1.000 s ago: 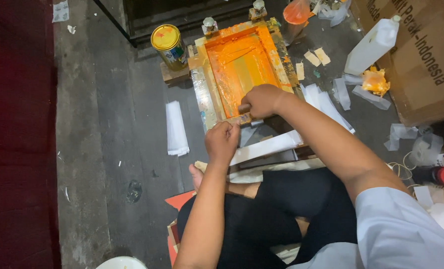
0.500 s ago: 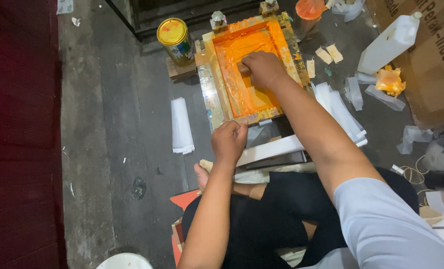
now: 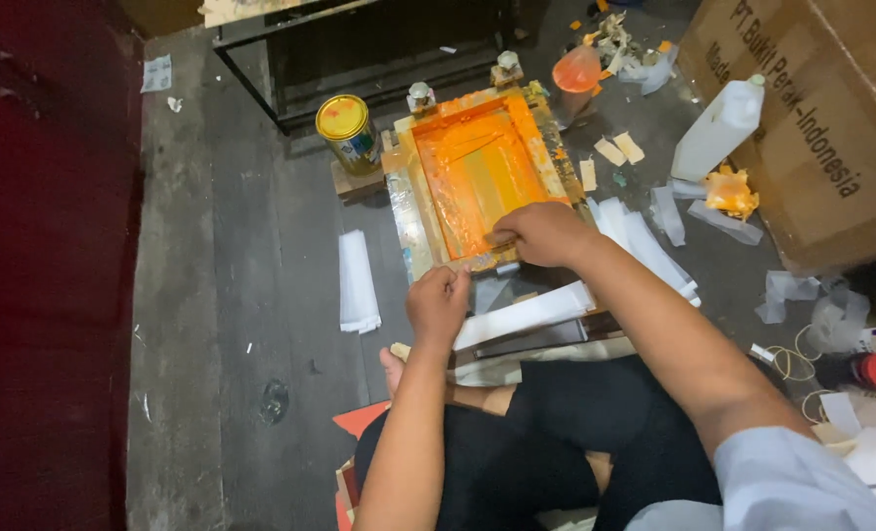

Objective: Preparing a screen printing frame by applying strips of material and spreading ink using a wooden block.

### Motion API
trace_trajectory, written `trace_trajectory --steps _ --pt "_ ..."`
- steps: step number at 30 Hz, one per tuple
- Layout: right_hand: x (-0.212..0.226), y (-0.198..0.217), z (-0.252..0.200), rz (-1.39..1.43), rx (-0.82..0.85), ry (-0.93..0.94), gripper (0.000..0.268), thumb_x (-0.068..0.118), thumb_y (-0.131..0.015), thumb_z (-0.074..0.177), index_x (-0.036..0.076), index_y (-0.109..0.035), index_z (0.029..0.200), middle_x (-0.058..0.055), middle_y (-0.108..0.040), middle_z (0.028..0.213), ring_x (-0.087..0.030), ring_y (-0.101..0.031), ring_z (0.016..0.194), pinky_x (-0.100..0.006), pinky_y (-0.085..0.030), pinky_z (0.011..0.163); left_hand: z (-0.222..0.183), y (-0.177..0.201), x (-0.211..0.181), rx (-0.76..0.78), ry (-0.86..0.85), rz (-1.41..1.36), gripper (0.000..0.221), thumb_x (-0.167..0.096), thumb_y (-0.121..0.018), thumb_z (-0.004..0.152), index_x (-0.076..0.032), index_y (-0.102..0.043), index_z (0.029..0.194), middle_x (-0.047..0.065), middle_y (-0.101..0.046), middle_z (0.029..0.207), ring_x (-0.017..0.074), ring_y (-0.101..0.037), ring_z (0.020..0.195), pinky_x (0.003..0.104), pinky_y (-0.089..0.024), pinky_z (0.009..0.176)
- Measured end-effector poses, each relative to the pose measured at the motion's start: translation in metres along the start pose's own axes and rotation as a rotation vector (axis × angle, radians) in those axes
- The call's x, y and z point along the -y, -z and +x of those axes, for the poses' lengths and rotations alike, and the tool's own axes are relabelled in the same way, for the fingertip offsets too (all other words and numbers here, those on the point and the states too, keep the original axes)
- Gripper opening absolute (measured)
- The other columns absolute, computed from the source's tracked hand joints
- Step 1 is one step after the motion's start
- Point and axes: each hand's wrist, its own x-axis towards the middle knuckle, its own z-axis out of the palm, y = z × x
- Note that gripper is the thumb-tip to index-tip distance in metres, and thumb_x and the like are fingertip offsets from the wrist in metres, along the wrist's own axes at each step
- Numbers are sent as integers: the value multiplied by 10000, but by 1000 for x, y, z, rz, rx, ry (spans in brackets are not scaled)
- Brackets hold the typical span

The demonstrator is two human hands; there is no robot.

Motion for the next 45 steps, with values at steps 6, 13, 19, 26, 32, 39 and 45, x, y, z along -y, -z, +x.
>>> trace_trajectory --steps 6,13,19,26,32,39,45 --pt "-66 -44 -42 -15 -522 48 604 16 -547 919 247 -569 1476 -86 -632 1410 -332 -577 1328 -484 -489 1057 -3 3 3 65 49 29 435 -314 -753 926 -131 -560 582 78 -503 533 279 -577 558 335 -448 578" --pt "-113 -85 -27 -190 -745 68 540 13 -543 968 348 -626 1383 -11 -648 1376 -281 -576 1345 -444 -506 1038 -9 9 2 75 -5 68 454 -305 -746 938 -106 -532 590 111 -478 535 327 -579 566 376 -444 579" --pt "-118 -89 -15 -142 -515 25 542 130 -599 923 372 -595 1409 -28 -565 1447 -276 -437 1464 -468 -398 1177 -14 10 7 56 -50 70 447 -282 -753 936 -124 -534 580 76 -474 519 277 -557 528 343 -428 560" --pt "-114 -81 -19 -48 -365 7 637 241 -734 837 263 -571 1452 -116 -497 1497 -319 -343 1512 -499 -255 1259 -24 12 5 32 -110 88 428 -255 -747 945 -129 -536 594 52 -482 516 262 -549 522 336 -426 582" --pt "-120 -92 -11 -122 -492 40 657 372 -852 771 283 -599 1372 -53 -532 1384 -287 -432 1418 -512 -255 1263 -29 18 -2 -13 -217 155 409 -258 -761 924 -150 -537 599 47 -472 515 270 -559 518 336 -442 582" --pt "-116 -88 -12 -171 -775 204 525 289 -922 700 226 -682 1162 -15 -585 1148 -278 -569 1235 -556 -357 1209 -28 20 -4 -15 -256 135 389 -234 -780 908 -154 -550 604 23 -475 505 256 -558 501 327 -452 594" --pt "-106 -59 -24 -162 -858 215 507 256 -924 713 227 -717 1174 -3 -644 1158 -271 -580 1248 -602 -329 1205 -30 19 -13 -5 -273 109 307 -245 -799 889 -143 -630 654 27 -535 531 263 -602 535 335 -490 618"
